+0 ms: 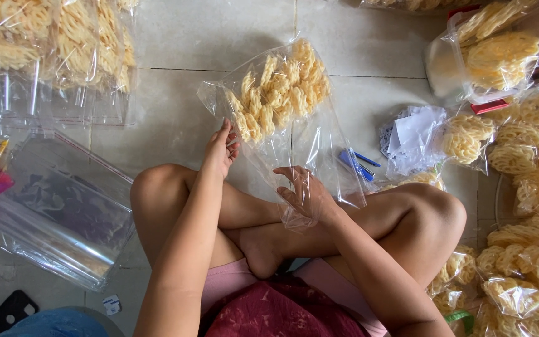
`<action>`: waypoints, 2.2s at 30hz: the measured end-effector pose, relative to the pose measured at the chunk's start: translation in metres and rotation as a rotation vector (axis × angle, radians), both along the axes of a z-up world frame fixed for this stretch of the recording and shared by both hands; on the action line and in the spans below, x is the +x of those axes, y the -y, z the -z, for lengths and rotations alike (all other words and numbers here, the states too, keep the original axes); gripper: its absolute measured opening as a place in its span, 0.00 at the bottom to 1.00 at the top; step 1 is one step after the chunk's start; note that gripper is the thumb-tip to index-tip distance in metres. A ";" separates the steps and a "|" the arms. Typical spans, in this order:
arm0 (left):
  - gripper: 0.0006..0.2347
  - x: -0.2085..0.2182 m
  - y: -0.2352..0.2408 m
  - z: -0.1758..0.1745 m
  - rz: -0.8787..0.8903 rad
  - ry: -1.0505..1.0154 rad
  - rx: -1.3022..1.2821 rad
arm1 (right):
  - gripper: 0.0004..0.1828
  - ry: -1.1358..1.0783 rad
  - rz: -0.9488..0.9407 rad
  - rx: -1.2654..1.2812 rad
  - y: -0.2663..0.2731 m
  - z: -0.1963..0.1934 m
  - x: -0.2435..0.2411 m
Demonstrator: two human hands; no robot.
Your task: The person is sitting on the floor and manually packing crackers into clear plastic bags.
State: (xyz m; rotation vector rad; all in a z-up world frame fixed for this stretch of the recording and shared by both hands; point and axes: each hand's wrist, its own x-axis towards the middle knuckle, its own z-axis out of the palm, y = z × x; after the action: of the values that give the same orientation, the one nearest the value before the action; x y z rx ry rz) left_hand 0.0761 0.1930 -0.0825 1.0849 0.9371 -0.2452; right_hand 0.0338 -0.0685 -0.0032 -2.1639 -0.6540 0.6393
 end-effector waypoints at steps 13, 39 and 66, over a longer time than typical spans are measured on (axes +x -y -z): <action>0.11 0.014 -0.001 0.086 -0.123 0.153 -0.140 | 0.19 0.214 0.415 -0.053 -0.048 0.006 0.043; 0.14 0.026 0.004 0.077 -0.173 0.054 -0.265 | 0.09 0.614 0.095 -0.190 -0.118 0.024 0.121; 0.08 0.012 0.014 0.069 -0.114 0.257 -0.010 | 0.33 0.636 -0.099 -0.911 -0.138 0.022 0.119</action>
State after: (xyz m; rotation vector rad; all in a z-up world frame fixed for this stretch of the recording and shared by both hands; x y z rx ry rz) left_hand 0.0883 0.1788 -0.1513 1.0223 0.7632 -0.0153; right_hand 0.1528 0.0695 -0.0247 -3.2628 -0.9113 0.2945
